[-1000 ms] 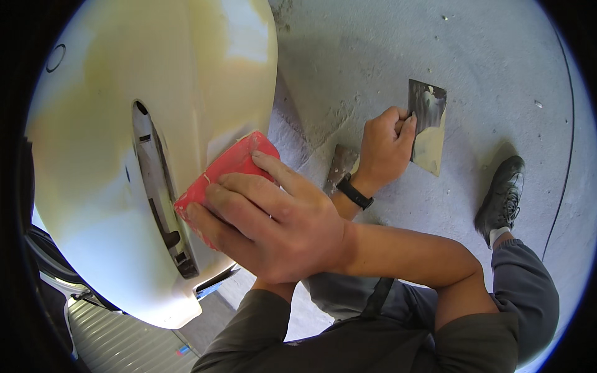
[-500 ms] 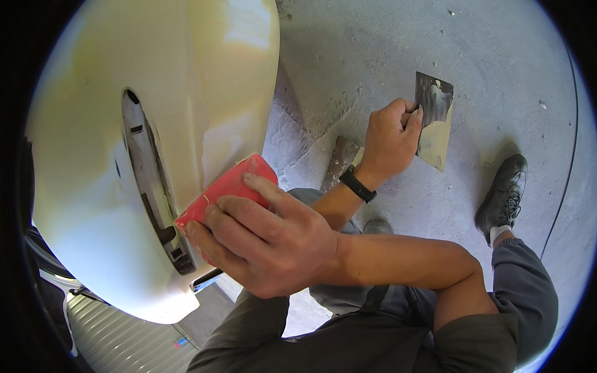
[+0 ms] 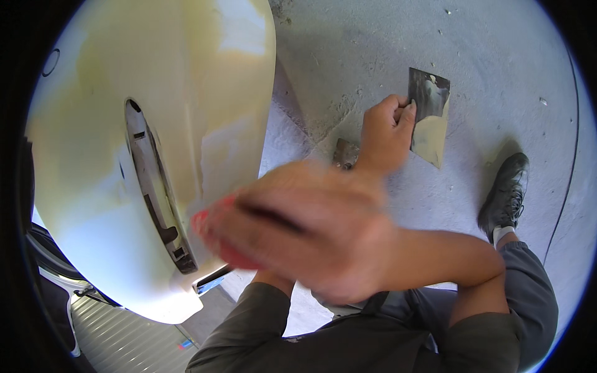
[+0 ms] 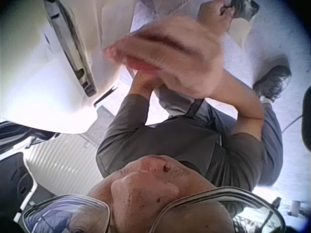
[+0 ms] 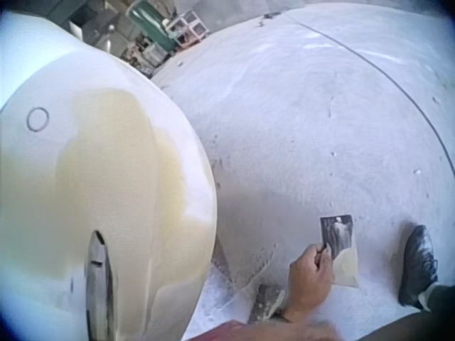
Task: The person applies a beige body filler to a white car bumper using a red spreader and a metal putty knife. They repeatedly scoop filler from the knife and spread it over the bumper surface, working around the license plate area.
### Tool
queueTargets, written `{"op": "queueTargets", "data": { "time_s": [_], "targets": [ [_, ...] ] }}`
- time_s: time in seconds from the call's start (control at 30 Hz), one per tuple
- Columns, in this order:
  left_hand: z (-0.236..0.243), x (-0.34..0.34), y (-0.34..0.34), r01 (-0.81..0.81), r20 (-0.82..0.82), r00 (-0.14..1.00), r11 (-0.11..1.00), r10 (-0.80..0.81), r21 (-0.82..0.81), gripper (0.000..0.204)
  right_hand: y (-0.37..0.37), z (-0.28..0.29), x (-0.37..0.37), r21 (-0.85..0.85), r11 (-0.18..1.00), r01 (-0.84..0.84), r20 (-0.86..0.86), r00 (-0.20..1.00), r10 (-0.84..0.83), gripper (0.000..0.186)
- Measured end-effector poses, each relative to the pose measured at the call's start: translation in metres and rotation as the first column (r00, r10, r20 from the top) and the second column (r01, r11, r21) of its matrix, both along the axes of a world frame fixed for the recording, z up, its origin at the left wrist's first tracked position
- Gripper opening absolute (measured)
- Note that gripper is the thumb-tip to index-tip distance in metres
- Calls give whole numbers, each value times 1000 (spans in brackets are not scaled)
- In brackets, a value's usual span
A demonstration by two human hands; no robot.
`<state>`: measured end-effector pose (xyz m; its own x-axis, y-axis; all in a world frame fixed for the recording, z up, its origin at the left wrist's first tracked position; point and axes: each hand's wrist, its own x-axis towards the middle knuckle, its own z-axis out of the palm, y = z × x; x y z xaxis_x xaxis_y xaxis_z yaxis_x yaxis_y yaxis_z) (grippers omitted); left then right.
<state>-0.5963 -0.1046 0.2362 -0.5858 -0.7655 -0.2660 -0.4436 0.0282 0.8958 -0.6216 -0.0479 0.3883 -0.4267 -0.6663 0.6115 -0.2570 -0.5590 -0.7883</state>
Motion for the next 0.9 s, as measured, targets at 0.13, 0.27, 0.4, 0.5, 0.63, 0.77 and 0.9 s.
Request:
{"op": "queueTargets", "data": {
  "time_s": [0.13,0.27,0.4,0.5,0.63,0.77,0.9],
  "targets": [
    [-6,2,-24,-15,-401,914,993,62,119,21,6,-26,-91,140,990,25,-103,995,-11,36],
    [-1,15,-51,6,-461,828,818,318,575,28,14,-50,-136,288,902,321,-215,940,-266,33],
    [11,15,-50,123,-540,768,748,345,652,31,15,-65,-146,226,967,119,-237,969,-64,33],
    [18,9,-41,133,-571,753,774,327,619,31,14,-74,-142,134,984,115,-362,930,-59,40],
    [20,6,-45,139,-565,760,769,321,624,29,17,-88,-135,119,970,211,-420,896,-143,43],
    [14,8,-53,128,-533,766,728,359,674,30,27,-104,-135,193,943,272,-480,864,-151,45],
    [9,10,-53,81,-530,721,706,446,704,30,37,-120,-146,312,913,263,-446,889,-103,41]
  ]
}}
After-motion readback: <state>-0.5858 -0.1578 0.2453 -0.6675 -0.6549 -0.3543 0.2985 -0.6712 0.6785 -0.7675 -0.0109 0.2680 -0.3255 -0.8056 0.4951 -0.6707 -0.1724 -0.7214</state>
